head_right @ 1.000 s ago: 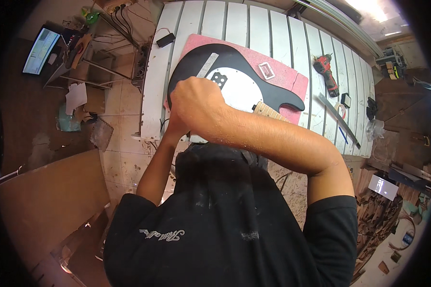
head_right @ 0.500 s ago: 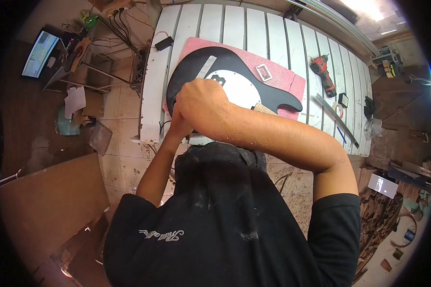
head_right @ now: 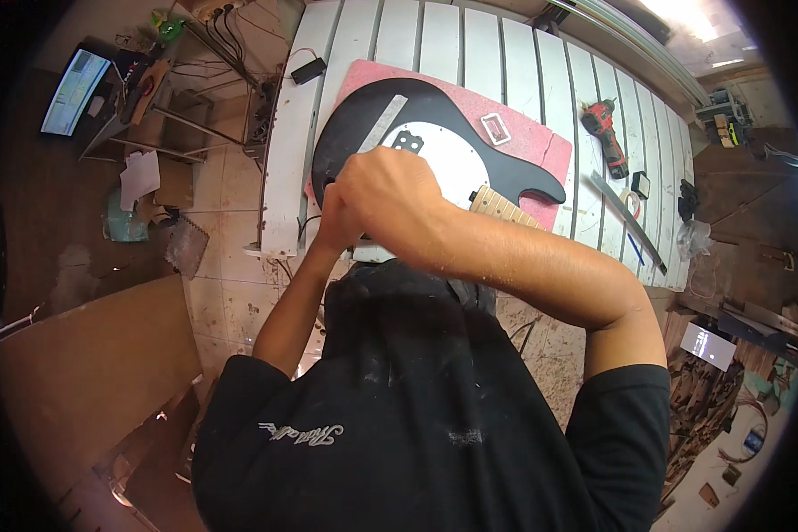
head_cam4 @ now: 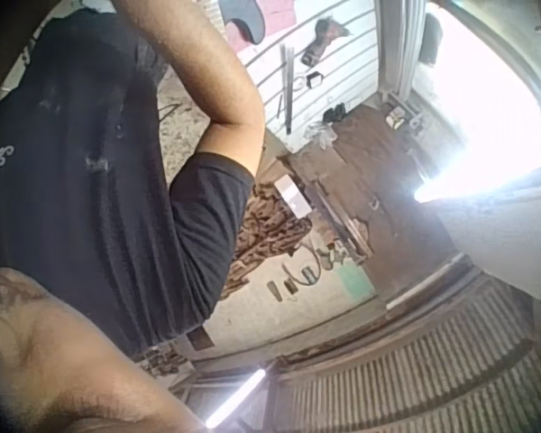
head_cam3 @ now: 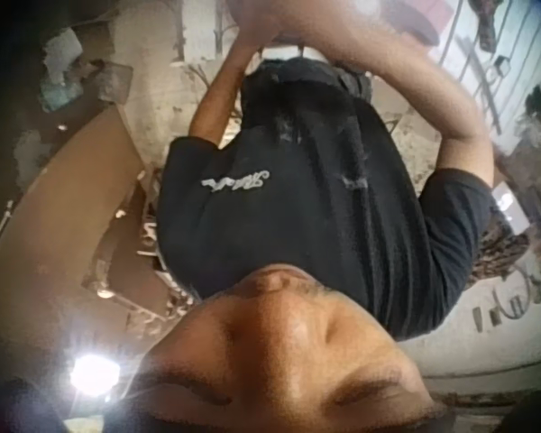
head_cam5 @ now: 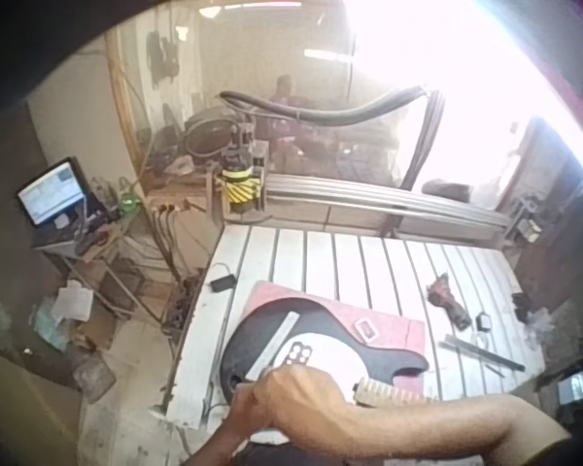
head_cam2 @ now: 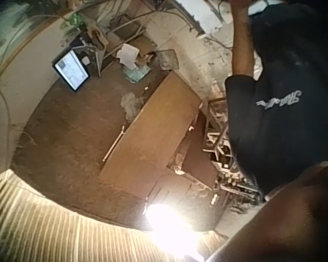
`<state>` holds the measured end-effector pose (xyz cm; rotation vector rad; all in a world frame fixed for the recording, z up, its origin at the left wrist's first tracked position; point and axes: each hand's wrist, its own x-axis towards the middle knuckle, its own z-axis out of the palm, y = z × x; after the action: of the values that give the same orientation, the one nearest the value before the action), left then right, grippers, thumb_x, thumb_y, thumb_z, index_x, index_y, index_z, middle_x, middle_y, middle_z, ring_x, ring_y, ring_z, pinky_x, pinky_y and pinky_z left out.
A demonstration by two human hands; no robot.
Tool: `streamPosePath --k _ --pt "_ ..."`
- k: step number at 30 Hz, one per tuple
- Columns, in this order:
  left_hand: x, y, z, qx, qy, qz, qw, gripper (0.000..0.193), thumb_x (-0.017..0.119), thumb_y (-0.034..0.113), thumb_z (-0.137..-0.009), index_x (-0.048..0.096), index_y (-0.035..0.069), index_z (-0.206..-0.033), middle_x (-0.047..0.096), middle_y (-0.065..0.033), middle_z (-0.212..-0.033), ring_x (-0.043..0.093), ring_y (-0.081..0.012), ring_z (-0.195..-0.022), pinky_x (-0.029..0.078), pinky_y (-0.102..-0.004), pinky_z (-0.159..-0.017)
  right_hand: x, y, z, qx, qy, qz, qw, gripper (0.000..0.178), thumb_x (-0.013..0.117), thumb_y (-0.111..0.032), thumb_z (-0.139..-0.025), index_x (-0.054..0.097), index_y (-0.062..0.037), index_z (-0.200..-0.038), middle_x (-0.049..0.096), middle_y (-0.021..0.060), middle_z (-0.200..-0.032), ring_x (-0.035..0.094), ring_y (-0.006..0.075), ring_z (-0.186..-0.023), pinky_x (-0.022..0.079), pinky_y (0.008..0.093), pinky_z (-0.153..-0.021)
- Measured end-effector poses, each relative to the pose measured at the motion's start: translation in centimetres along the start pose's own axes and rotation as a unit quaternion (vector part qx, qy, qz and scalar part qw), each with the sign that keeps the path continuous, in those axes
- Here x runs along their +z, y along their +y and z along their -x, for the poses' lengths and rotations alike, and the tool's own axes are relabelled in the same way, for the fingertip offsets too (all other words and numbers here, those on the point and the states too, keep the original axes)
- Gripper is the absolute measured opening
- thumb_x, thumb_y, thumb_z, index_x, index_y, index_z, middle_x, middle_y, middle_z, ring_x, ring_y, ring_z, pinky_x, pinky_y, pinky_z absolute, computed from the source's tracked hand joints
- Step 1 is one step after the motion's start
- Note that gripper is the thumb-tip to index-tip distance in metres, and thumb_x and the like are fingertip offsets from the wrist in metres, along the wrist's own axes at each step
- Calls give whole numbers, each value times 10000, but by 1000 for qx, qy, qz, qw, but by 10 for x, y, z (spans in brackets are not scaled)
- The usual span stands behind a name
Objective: The person uses a screwdriver to tighten several screws on the pickguard of a black electric bass guitar placed on a workbench.
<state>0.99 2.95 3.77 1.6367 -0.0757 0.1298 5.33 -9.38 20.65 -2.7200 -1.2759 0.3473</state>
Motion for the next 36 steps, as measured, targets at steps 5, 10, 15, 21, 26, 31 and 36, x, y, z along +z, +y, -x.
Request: streamPosePath --k 5,10,15,21,26,31,36 --pt "-1 9 -2 -22 -23 -2 1000 156 782 84 -747 694 -29 -806 666 -5 -657 556 -8 -663 454 -231 -560 3 12 -7 -19 -9 44 999 120 686 -72 -693 725 -45 -803 689 152 -788 710 289 -775 561 366 -625" --pt "-2 11 -2 36 -17 -3 999 144 779 56 -745 698 -39 -815 665 -8 -658 559 -11 -668 448 -222 -562 -2 5 -4 -59 24 53 997 88 700 -82 -692 730 -55 -770 689 145 -775 712 282 -757 559 368 -606" --pt "-10 -14 4 -20 -34 -25 999 154 777 56 -740 691 -31 -834 647 2 -660 527 -5 -653 430 -221 -556 -11 4 -12 -10 -81 56 995 133 715 -82 -670 729 -54 -799 684 137 -761 709 277 -745 557 348 -606" --pt "-6 10 2 -38 -25 -24 999 122 750 32 -742 673 -29 -815 606 5 -614 483 -12 -610 416 -234 -543 -4 4 -3 13 -29 16 999 81 698 -74 -694 716 -46 -767 681 145 -754 710 276 -745 553 353 -596" --pt "-2 3 1 -19 -25 -11 999 139 746 41 -752 671 -37 -840 635 -29 -643 501 -21 -616 425 -242 -546 5 10 -4 -23 5 55 998 65 693 -62 -700 711 -44 -759 676 154 -755 708 281 -746 562 368 -616" --pt "1 14 -4 4 -35 -66 997 170 755 54 -761 673 -43 -874 652 -68 -665 541 -34 -621 445 -249 -557 4 4 3 25 42 76 996 84 687 -81 -718 721 -42 -784 697 138 -744 714 284 -734 567 385 -631" --pt "0 11 2 -30 -58 -60 996 181 752 48 -774 685 -17 -929 655 -73 -684 566 -37 -647 462 -249 -575 4 15 0 47 -46 45 997 156 717 -61 -685 720 -52 -841 707 160 -796 718 284 -766 569 373 -640"
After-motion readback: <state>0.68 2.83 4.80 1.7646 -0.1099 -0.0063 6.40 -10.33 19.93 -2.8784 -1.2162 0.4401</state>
